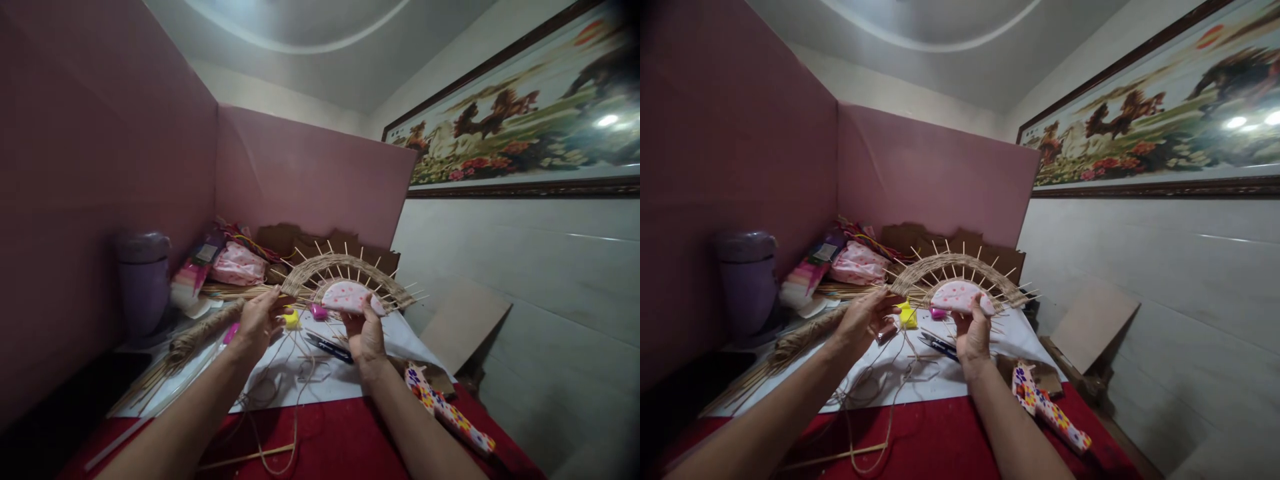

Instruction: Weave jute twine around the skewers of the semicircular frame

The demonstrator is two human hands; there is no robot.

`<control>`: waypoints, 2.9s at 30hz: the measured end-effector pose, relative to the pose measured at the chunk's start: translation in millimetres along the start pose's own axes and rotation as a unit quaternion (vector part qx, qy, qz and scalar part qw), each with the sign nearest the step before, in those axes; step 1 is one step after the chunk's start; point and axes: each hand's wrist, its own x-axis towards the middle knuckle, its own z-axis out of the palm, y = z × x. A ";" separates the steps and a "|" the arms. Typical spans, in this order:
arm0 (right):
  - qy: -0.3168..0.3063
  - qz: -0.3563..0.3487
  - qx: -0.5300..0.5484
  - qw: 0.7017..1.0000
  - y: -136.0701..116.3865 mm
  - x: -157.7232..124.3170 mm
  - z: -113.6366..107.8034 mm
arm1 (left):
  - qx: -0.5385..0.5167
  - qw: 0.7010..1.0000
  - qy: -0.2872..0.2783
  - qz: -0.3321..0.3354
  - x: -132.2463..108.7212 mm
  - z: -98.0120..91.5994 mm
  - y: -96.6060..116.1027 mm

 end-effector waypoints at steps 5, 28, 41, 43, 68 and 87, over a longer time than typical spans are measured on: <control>-0.011 0.009 -0.001 1.000 1.5 -3.0 1.2 | -0.006 1.000 0.013 0.010 3.2 -2.5 -1.7; -0.037 0.018 -0.032 0.999 7.3 -12.1 2.4 | -0.026 1.000 -0.004 -0.003 9.4 -8.4 -5.6; -0.067 0.012 -0.037 0.997 9.6 -16.9 4.6 | -0.005 1.000 -0.004 -0.022 13.8 -12.6 -9.4; -0.066 0.013 -0.037 0.997 10.0 -17.4 4.6 | -0.005 1.000 0.000 -0.026 13.5 -12.8 -9.7; -0.072 0.018 -0.034 0.997 11.8 -16.8 1.2 | -0.096 0.991 0.069 0.060 11.3 -10.6 -6.2; -0.176 -0.013 -0.091 0.980 29.8 -44.6 6.1 | -0.067 0.984 -0.140 -0.086 -5.5 0.8 -23.4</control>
